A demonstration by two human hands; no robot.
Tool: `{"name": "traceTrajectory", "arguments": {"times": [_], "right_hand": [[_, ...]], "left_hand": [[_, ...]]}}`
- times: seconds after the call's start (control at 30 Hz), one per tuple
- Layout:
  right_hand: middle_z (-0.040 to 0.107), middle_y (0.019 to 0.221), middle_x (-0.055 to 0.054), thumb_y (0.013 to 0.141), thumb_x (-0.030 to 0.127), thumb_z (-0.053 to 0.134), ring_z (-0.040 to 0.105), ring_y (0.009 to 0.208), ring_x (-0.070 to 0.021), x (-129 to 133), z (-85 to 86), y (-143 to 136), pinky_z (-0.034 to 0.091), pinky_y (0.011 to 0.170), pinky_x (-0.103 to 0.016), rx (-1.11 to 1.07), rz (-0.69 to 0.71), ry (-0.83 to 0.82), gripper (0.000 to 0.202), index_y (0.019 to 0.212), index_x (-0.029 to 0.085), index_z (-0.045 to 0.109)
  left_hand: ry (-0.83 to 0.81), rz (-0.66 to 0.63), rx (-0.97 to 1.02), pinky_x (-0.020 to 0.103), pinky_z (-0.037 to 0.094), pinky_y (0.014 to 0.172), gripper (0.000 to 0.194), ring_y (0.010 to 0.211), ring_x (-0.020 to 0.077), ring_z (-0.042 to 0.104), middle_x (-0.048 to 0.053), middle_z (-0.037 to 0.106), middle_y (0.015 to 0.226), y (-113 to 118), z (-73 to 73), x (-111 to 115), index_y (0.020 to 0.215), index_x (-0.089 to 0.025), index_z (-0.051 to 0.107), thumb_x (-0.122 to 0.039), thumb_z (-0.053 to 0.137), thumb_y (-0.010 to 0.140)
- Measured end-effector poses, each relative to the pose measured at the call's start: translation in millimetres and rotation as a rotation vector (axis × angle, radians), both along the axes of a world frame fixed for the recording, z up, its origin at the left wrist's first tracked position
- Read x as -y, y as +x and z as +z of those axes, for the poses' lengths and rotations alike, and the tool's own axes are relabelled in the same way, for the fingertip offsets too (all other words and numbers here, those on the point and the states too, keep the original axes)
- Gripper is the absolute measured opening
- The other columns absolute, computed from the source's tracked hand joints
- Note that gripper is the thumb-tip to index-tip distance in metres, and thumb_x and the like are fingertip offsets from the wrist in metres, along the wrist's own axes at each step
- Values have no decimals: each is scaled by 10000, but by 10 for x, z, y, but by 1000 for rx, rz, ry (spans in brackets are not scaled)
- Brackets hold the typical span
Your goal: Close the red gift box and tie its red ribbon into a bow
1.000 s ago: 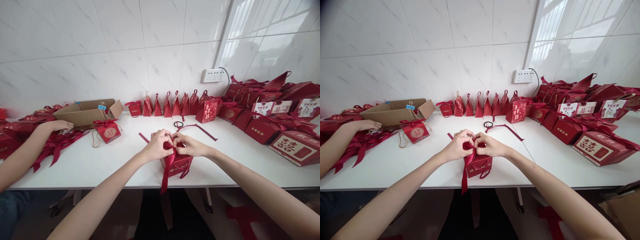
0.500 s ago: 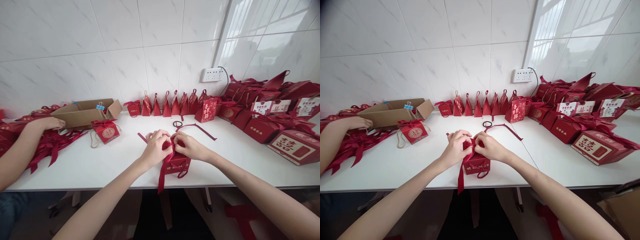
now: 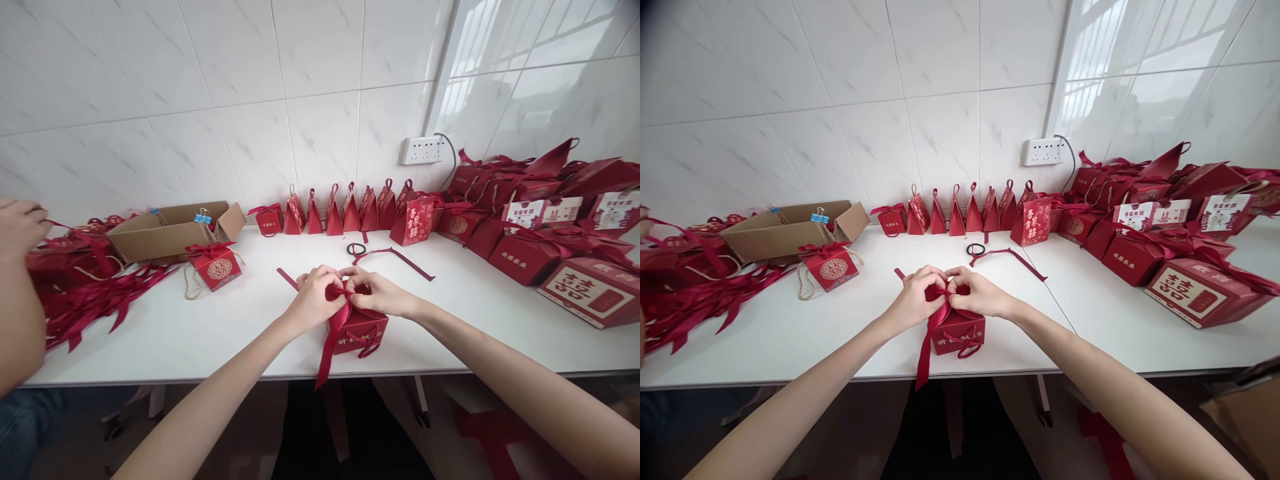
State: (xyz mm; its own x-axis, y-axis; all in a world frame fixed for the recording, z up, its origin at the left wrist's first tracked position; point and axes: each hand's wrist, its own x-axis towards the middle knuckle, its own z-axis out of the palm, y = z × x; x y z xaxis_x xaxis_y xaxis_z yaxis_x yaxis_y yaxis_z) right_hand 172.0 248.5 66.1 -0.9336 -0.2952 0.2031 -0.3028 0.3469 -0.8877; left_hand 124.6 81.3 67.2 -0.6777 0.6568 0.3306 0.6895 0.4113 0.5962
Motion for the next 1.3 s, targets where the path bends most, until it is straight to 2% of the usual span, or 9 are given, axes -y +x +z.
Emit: {"name": "traceTrajectory", "arguments": {"times": [0.13,0.23,0.43,0.57,0.8,0.93,1.03,1.17,1.3], "right_hand": [[510,1264,-85,705,255,578,512,1123,-256,-53,37,36,403,903,-396,133,-20,-394,204,555,175,465],[521,1286,-69,741,292,616,444,1209,-259,-124,239,113,354,972,-416,54,-102,-389,227,572,175,521],[613,758,-38,789,428,631,612,776,-186,-185,824,153,480,801,-392,-8,-29,-542,331,595,171,553],[570,671,-14,791,398,648,577,623,-135,-189,1053,61,496,668,-304,-47,14,-591,303,617,160,578],[616,710,-8,773,357,670,589,681,-124,-145,1115,-201,491,677,-268,-129,65,-550,192,761,166,661],[623,763,-10,769,351,670,594,725,-132,-93,1117,-310,487,718,-280,-157,48,-496,182,785,170,651],[601,736,-4,800,362,637,572,713,-127,-98,1125,-362,470,707,-275,-203,9,-377,198,759,168,632],[596,735,-2,816,346,624,566,717,-130,-152,1126,-419,465,700,-278,-287,26,-422,168,771,184,625],[619,786,-19,832,351,605,585,775,-155,-178,1116,-463,471,727,-306,-315,71,-465,165,806,192,641]], "left_hand": [[-12,3,-6,490,298,945,10,1010,222,551,31,567,1047,-46,-7,-25,724,-187,555,-181,563,729],[-24,12,8,476,321,946,58,1005,224,544,37,581,1041,-90,19,-15,755,-191,575,-158,540,724],[89,-168,198,366,389,903,80,1009,206,528,35,611,1022,-172,178,43,742,-187,588,-150,523,717],[169,-168,292,274,412,690,80,726,133,526,3,593,764,-244,356,66,758,-176,596,-177,517,746],[558,-422,749,211,361,506,134,498,60,459,-22,532,625,-433,835,83,803,-148,602,-238,650,717],[477,-694,765,243,448,629,328,675,123,594,38,637,778,-559,1040,85,919,-141,631,-160,744,612],[358,-653,675,235,435,560,200,612,122,597,51,648,707,-644,1087,42,799,-130,646,-290,721,705],[426,-534,532,218,330,434,335,430,67,466,42,645,617,-714,1065,-42,693,-130,650,-463,676,722],[517,-417,386,241,412,595,276,587,102,543,35,651,605,-710,1056,-74,730,-153,689,-425,654,763]]}}
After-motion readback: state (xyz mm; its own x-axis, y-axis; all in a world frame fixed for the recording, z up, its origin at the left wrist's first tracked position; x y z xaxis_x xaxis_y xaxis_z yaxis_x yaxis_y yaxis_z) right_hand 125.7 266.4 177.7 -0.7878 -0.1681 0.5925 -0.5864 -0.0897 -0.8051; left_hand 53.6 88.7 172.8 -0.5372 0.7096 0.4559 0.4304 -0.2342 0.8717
